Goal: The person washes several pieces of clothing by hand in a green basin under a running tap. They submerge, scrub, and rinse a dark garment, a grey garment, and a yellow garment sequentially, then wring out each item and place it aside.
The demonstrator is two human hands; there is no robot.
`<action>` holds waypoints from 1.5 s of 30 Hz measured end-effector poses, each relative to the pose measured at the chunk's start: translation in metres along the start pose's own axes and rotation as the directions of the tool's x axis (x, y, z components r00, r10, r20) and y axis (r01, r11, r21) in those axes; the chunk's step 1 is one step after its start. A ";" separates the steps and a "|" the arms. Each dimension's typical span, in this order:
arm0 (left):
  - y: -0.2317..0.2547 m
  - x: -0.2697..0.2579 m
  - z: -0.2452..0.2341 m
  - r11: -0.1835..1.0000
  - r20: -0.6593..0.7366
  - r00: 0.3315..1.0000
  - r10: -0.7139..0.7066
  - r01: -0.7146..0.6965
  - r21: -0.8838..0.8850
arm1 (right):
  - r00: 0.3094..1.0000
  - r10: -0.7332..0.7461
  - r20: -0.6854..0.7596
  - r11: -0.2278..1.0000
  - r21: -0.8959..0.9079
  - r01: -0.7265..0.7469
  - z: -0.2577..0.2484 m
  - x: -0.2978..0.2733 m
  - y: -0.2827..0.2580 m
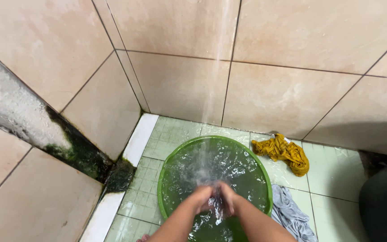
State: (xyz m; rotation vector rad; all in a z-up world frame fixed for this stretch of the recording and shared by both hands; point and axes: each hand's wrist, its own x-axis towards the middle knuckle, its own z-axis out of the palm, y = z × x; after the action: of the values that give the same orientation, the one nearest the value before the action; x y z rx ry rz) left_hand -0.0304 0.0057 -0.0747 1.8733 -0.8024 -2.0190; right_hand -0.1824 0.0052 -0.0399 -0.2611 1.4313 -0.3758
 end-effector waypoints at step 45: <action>0.052 -0.062 0.000 0.979 0.442 0.874 -0.202 0.176 0.100 | 0.830 -0.475 -0.292 0.843 -0.420 0.335 -0.040 0.027 -0.014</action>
State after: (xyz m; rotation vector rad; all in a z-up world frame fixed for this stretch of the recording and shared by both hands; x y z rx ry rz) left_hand -0.0315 -0.0025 0.0063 1.5760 -0.8136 -2.6385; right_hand -0.2209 -0.0166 -0.0641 -0.8423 1.8360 -0.5440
